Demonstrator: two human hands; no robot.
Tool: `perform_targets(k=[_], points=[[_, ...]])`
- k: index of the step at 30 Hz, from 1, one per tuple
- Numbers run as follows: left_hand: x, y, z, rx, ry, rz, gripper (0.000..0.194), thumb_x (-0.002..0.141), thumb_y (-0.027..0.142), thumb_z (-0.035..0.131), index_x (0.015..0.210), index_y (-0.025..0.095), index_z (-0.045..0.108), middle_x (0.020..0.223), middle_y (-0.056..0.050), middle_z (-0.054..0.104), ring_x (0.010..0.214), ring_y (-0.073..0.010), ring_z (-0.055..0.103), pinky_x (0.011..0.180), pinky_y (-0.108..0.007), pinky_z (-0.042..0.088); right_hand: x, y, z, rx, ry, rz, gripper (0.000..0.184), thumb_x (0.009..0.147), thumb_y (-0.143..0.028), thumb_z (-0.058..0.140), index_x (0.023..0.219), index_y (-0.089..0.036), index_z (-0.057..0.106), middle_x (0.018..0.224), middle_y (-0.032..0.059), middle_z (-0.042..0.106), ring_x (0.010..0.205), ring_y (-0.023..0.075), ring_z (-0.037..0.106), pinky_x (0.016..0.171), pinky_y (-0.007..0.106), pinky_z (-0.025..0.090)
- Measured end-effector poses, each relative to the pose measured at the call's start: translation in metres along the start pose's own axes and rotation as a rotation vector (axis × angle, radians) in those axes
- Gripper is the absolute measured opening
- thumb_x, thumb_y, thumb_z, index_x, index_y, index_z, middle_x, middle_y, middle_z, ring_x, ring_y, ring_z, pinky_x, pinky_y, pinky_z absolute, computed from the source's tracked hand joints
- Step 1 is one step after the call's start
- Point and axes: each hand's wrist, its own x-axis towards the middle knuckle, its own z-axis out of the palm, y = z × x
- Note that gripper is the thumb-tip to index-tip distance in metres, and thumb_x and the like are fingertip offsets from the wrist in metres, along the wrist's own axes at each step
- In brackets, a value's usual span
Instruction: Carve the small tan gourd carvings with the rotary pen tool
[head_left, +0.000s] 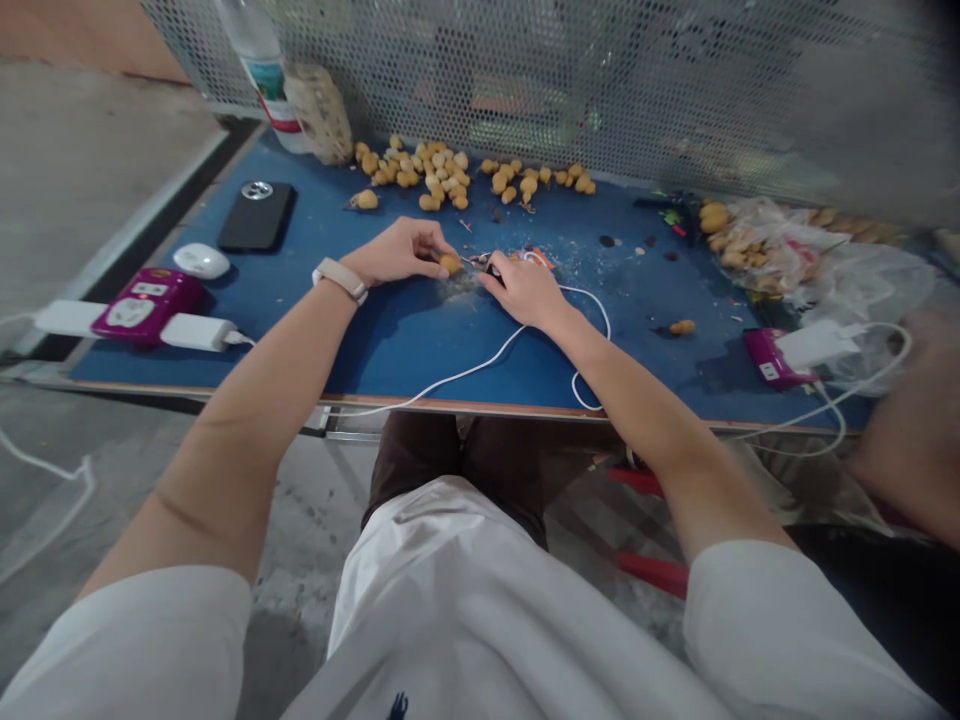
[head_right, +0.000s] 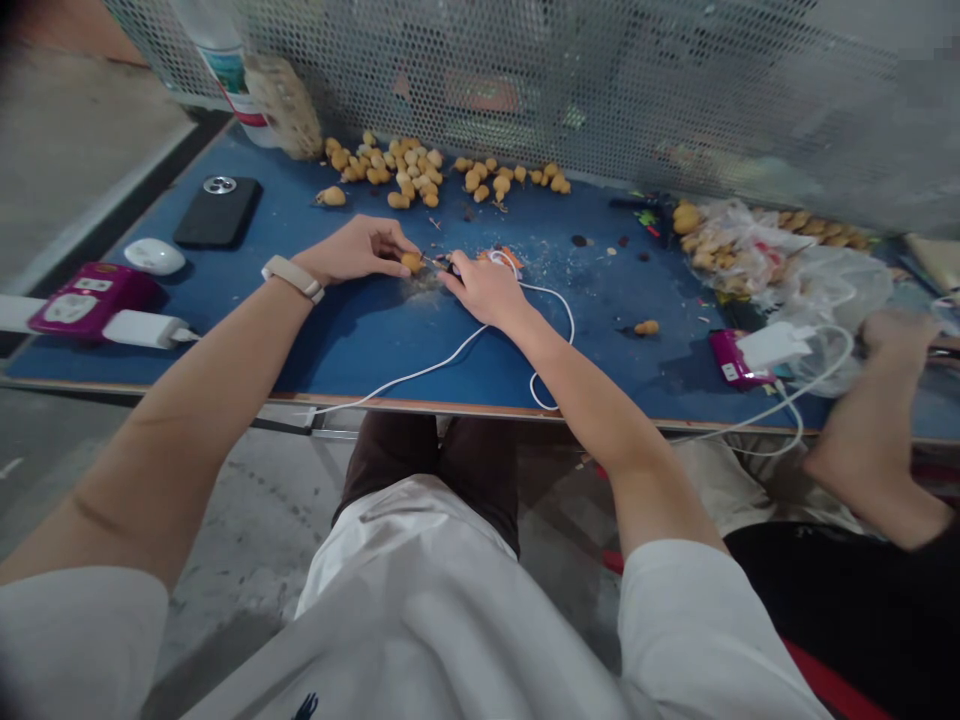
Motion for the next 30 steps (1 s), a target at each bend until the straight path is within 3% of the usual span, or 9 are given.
perform_targets(k=[11, 17, 30], points=[[0.000, 0.001, 0.001, -0.006, -0.002, -0.002, 0.047, 0.079, 0.026, 0.121, 0.112, 0.017, 0.089, 0.126, -0.015, 0.096, 0.146, -0.0422, 0.087, 0.137, -0.064, 0.065, 0.001, 0.003, 0.003, 0.014, 0.015, -0.013, 0.057, 0.135, -0.057, 0.037, 0.160, -0.021, 0.074, 0.133, 0.0219, 0.091, 0.126, 0.0452, 0.079, 0.105, 0.050, 0.056], [0.003, -0.009, -0.003, 0.000, -0.019, 0.031, 0.052, 0.077, 0.036, 0.124, 0.109, 0.017, 0.088, 0.125, -0.014, 0.096, 0.131, -0.0362, 0.090, 0.130, -0.059, 0.070, 0.001, 0.003, 0.003, 0.007, 0.015, -0.017, 0.057, 0.136, -0.059, 0.038, 0.161, -0.021, 0.073, 0.133, 0.0215, 0.091, 0.125, 0.0449, 0.081, 0.104, 0.049, 0.056], [0.003, -0.008, -0.005, 0.035, -0.047, 0.032, 0.057, 0.081, 0.045, 0.123, 0.113, 0.016, 0.086, 0.128, -0.015, 0.095, 0.130, -0.0342, 0.090, 0.128, -0.057, 0.070, 0.000, 0.000, 0.000, -0.009, 0.006, -0.015, 0.053, 0.137, -0.055, 0.040, 0.160, -0.020, 0.073, 0.138, 0.0228, 0.092, 0.127, 0.0449, 0.082, 0.103, 0.047, 0.055]])
